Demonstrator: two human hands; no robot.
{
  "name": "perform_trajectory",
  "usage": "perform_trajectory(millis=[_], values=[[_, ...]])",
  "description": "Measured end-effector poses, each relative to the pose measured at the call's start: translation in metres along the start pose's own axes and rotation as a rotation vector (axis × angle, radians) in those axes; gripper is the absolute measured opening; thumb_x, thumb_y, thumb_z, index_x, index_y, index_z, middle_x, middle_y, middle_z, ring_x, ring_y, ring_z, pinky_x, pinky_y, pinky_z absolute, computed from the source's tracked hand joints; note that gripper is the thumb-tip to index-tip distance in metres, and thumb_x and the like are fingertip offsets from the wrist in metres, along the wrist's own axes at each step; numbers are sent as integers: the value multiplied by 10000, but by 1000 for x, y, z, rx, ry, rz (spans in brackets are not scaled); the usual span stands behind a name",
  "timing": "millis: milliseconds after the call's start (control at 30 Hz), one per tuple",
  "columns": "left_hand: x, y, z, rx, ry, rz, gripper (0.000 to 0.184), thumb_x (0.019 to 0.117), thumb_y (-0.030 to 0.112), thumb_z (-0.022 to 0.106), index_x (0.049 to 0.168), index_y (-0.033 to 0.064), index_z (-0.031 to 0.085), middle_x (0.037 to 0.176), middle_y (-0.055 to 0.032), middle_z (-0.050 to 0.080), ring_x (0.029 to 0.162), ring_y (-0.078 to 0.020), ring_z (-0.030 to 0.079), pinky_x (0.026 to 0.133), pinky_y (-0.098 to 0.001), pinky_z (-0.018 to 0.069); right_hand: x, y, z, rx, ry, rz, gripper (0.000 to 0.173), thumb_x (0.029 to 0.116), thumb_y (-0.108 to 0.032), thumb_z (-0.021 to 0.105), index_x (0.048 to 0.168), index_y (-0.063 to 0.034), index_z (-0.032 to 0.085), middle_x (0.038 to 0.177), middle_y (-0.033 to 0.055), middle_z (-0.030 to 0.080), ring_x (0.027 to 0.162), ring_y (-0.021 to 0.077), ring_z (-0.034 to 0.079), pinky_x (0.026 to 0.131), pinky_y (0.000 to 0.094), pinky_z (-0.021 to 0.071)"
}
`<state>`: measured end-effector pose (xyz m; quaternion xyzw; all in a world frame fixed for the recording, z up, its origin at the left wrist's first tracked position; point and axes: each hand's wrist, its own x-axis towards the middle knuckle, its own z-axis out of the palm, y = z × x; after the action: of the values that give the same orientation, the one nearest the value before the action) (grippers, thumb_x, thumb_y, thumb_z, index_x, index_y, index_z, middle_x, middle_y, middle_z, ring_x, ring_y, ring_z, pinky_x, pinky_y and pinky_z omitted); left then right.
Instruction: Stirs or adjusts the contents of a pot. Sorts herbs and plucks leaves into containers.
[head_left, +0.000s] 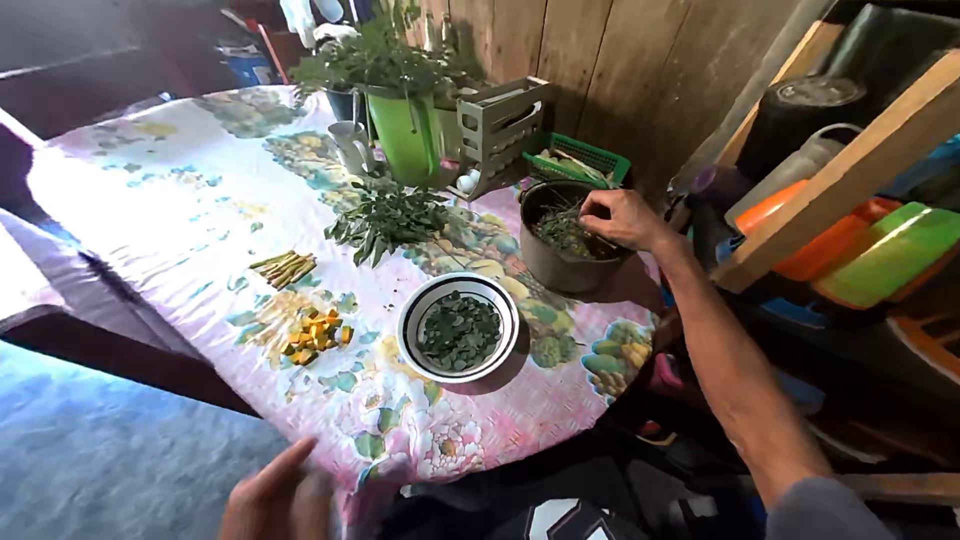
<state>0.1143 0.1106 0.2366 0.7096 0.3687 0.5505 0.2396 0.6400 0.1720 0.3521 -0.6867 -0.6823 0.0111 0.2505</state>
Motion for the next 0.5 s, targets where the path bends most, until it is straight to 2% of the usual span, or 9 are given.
perform_trajectory(millis=[67,133,167,233,300,367,433,500], values=[[68,60,66,0,-132,234,263,1021,198,598,1238,77,681,1092,-28,697,923,-61,650,822,-253,562,0,4,-4,90,20,-9,169,970,-161,665,1057,-25,715,992,134,715,945,232,690,904,472,538],[123,106,144,62,-264,426,271,966,127,624,1214,78,720,1055,-93,696,874,-157,673,757,-336,583,-2,9,-4,148,51,-28,175,963,-169,676,1075,-41,720,1012,108,725,954,190,695,916,435,546],[147,119,181,98,-356,479,290,975,99,624,1251,99,711,1107,-112,680,865,-199,683,724,-375,594,-2,13,-4,170,63,-41,175,960,-172,678,1075,-49,723,1006,95,727,947,174,694,911,426,548],[190,125,255,200,-541,530,329,1008,90,577,1321,124,674,1266,-128,651,921,-265,712,754,-444,611,-4,19,-1,190,78,-57,162,952,-165,668,1062,-63,730,993,78,725,935,154,685,900,415,541],[218,117,310,368,-728,521,327,1029,124,549,1344,125,638,1365,-140,605,953,-323,715,786,-509,606,-8,27,1,160,88,-68,179,962,-169,671,1078,-50,737,1012,104,733,955,201,701,917,471,549],[231,111,338,511,-823,494,262,1045,175,545,1269,99,658,1325,-167,606,958,-362,706,804,-547,591,-10,38,4,133,106,-94,157,966,-149,650,1027,-17,709,939,139,709,886,257,695,848,513,551],[236,106,348,565,-831,470,237,1041,205,557,1194,75,683,1273,-183,624,972,-371,701,819,-555,585,-11,40,5,139,114,-103,139,960,-114,632,996,4,695,900,156,695,844,272,686,807,502,551],[239,99,351,586,-850,438,244,1023,228,580,1183,76,685,1271,-198,623,1009,-386,693,835,-575,576,-12,35,4,171,85,-69,138,957,-104,602,988,3,683,895,151,679,833,262,665,790,481,536]])
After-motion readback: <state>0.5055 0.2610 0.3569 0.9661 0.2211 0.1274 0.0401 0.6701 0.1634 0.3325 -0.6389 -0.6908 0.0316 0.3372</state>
